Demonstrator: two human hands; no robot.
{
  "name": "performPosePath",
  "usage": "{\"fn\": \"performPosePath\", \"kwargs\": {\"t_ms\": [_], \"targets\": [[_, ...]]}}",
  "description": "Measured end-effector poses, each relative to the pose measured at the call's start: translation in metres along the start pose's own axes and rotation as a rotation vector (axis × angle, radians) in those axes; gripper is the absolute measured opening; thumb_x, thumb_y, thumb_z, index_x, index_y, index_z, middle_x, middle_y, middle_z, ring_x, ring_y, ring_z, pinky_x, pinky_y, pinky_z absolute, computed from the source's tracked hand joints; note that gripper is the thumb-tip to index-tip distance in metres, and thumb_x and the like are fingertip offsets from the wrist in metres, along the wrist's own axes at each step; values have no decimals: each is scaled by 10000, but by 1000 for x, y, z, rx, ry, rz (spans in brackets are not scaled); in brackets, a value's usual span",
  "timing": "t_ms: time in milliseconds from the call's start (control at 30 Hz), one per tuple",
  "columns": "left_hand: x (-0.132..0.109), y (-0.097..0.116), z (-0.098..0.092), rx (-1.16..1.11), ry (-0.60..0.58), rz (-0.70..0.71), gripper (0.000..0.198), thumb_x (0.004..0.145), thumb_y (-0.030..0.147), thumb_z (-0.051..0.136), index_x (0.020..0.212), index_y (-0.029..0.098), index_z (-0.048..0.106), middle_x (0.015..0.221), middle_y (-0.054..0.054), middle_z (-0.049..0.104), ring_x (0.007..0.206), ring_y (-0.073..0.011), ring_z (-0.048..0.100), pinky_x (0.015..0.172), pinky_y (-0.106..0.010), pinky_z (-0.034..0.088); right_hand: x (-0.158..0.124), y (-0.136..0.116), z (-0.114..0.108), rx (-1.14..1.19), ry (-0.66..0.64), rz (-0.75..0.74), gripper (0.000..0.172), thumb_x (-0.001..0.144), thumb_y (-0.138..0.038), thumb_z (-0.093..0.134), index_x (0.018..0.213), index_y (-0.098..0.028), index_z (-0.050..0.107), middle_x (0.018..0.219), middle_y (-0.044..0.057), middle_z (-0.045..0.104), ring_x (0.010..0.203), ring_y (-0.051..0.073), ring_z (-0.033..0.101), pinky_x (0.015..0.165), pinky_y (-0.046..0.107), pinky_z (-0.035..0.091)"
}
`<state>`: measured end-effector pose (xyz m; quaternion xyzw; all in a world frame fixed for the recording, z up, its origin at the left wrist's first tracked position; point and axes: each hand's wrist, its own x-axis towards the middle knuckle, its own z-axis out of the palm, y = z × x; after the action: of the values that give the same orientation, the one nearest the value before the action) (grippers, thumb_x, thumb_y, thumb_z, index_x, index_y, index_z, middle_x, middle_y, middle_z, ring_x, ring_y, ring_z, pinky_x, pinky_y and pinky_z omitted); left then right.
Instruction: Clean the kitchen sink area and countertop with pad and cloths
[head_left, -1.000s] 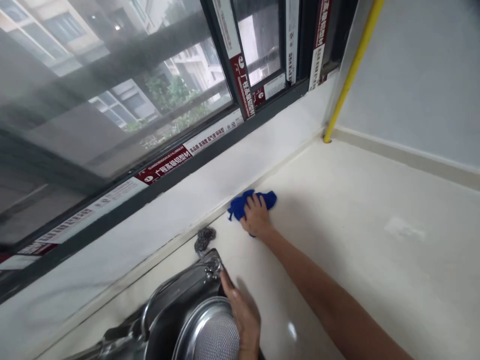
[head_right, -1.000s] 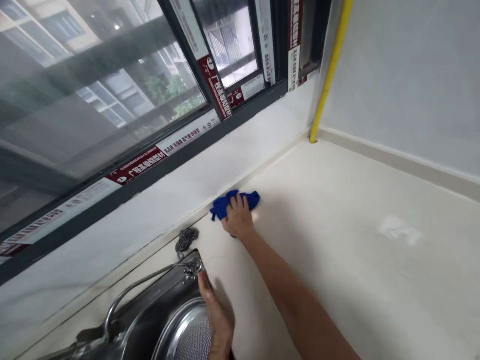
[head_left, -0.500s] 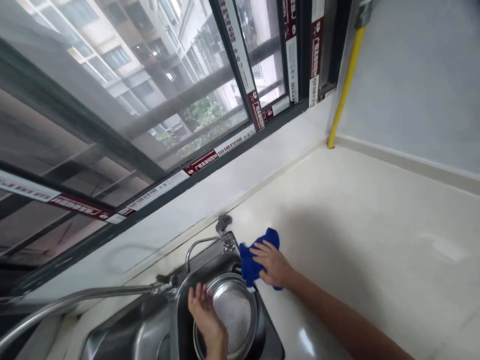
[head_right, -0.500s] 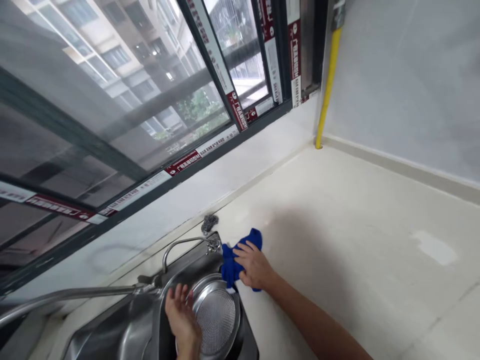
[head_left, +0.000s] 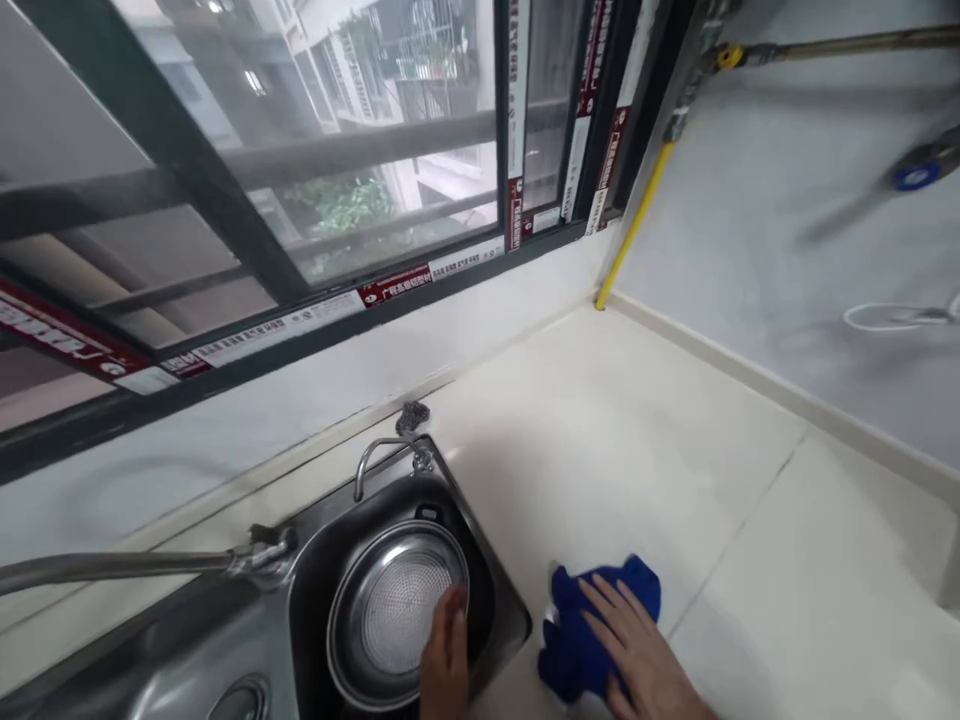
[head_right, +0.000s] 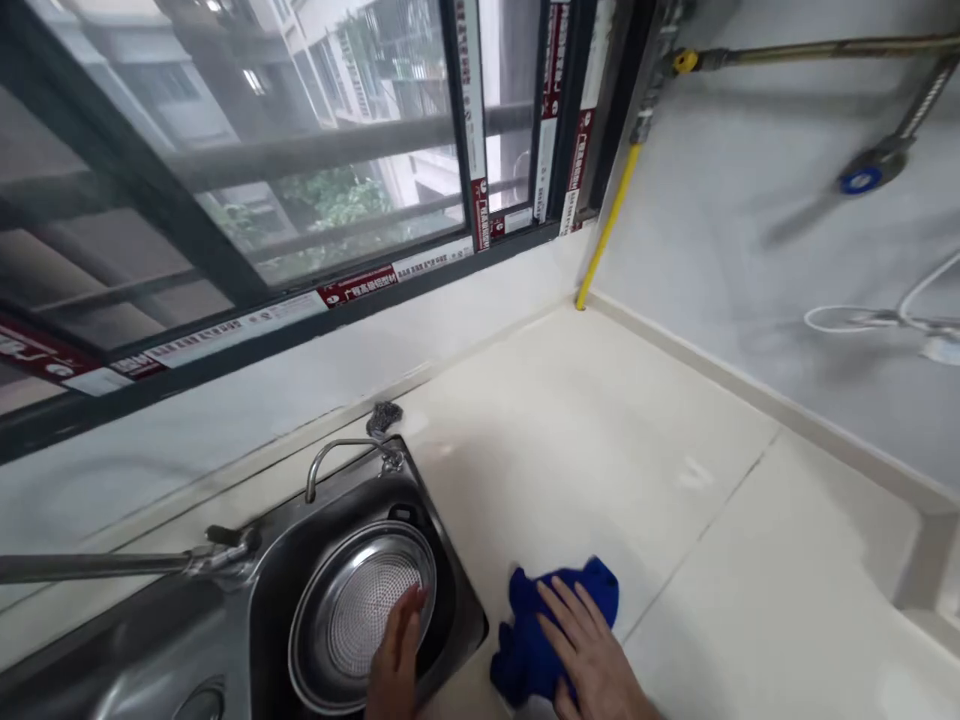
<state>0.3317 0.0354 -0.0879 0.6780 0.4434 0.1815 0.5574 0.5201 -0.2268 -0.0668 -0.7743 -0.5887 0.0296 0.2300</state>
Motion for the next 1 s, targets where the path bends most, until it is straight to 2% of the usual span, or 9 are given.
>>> {"fn": "performPosePath", "kwargs": {"t_ms": [133,233,300,400,533,633,800,900,1000], "targets": [[17,36,53,99,-53,185,613,1050,521,270,1519,159,428,1627,-139,407,1536,-273,337,1297,-572,284,71,-7,18,-45,-17,67,836,751,-196,566,1576,-181,431,1701,145,286,1571,396,245,1235,687,281],[48,70,75,359,-72,580,545,1064,356,294,1590,221,330,1665,-106,345,1557,-265,289,1276,-562,340,147,-7,35,-74,-51,76,764,842,-283,585,1582,-188,420,1693,150,314,1569,391,234,1250,667,250],[77,85,76,512,-77,756,519,1037,336,419,1554,288,416,1664,-89,354,1549,-320,301,1232,-599,394,195,-4,45,-91,-74,69,783,862,-334,620,1604,-254,384,1680,130,349,1564,381,241,1258,631,246],[131,96,67,551,-34,721,463,1035,303,433,1489,275,521,1668,-115,333,1538,-354,310,1226,-627,365,257,6,54,-110,-92,59,833,885,-351,624,1642,-243,292,1711,126,273,1583,387,160,1281,620,156],[202,103,58,588,-33,671,528,1074,339,316,1538,104,403,1655,-192,303,1554,-377,231,1227,-626,282,325,30,64,-87,-105,6,861,902,-341,603,1654,-151,229,1715,172,232,1582,394,132,1286,607,88],[236,110,61,623,51,624,533,1048,317,398,1512,58,443,1615,-234,350,1537,-424,255,1230,-639,285,360,46,68,-57,-130,-56,858,913,-363,610,1650,-140,232,1716,159,238,1584,367,134,1297,571,59],[225,113,65,658,71,661,530,1040,366,419,1515,136,471,1585,-200,423,1508,-407,340,1220,-639,351,351,44,59,-6,-142,-6,739,985,-389,524,1633,-128,283,1705,151,281,1585,332,156,1311,539,50],[181,107,67,649,20,661,549,1057,393,377,1550,156,416,1618,-195,380,1526,-373,318,1234,-608,357,307,29,47,22,-125,1,754,968,-413,553,1625,-132,313,1691,166,309,1577,347,189,1315,542,87],[117,94,74,677,-9,664,536,1056,357,380,1560,176,398,1639,-191,344,1540,-358,294,1234,-619,367,243,11,37,41,-88,8,781,948,-394,577,1634,-150,296,1693,168,303,1578,350,202,1311,554,150]]}}
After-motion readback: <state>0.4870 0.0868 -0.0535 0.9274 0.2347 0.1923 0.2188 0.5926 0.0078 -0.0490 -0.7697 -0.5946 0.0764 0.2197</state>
